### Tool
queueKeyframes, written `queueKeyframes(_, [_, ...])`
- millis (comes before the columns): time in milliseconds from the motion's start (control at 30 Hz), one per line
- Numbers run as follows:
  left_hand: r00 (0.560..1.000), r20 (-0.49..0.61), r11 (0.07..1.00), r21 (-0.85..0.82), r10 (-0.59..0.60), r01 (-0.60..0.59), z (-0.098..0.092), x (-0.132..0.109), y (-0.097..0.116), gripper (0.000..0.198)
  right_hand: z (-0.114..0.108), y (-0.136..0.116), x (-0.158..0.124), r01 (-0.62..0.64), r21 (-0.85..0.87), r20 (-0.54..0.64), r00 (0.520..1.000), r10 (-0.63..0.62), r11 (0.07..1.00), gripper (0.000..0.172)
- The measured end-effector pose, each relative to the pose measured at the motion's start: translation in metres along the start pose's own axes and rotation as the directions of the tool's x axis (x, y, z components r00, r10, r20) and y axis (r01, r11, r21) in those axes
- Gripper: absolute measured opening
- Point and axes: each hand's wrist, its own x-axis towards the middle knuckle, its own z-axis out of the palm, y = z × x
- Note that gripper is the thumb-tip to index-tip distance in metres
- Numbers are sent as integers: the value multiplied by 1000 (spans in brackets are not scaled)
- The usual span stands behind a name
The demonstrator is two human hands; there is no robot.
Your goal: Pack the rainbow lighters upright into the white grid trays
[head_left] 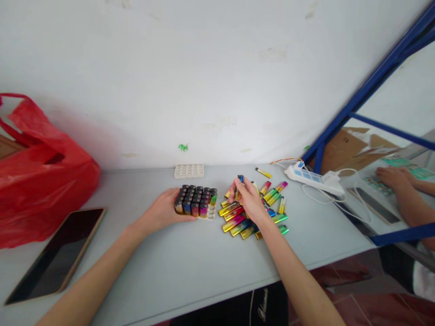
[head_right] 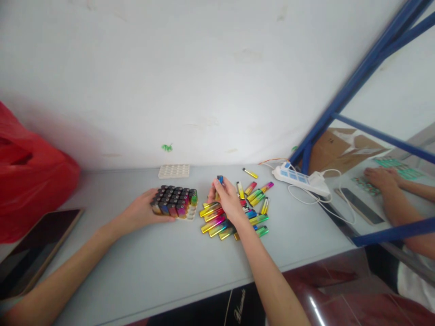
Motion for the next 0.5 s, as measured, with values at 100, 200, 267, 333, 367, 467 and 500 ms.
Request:
queueKeyframes(100, [1000, -13, 1000, 5, -1, 1, 1, -1, 0, 63, 1, 3, -2, -51, -113, 31, 998, 55, 992, 58])
queueKeyframes(200, [1000, -12, 1000, -11, -6, 6, 1, 0, -1, 63, 0, 7, -3, 18, -325, 7, 1000, -17, 945, 61])
queueKeyframes(267, [1000, -7, 1000, -26, -12, 12, 2, 0, -2, 62, 1, 10, -4, 108, -495, -18, 991, -134, 862, 63])
queueKeyframes(333, [1000, -14, 999, -32, -15, 15, 3, 0, -3, 63, 2, 11, -5, 150, -626, -31, 976, -217, 765, 62])
queueKeyframes(367, [1000, -18, 999, -32, -14, 13, 4, 1, -4, 64, 3, 11, -6, 157, -670, -31, 971, -239, 725, 60])
queueKeyframes(467, [1000, -26, 1000, -27, -10, 9, 4, 0, -5, 66, 7, 12, -8, 175, -730, 4, 968, -251, 661, 48])
queueKeyframes(500, [1000, -22, 1000, -28, -10, 9, 4, 0, -4, 66, 8, 12, -9, 182, -735, 23, 969, -244, 653, 44])
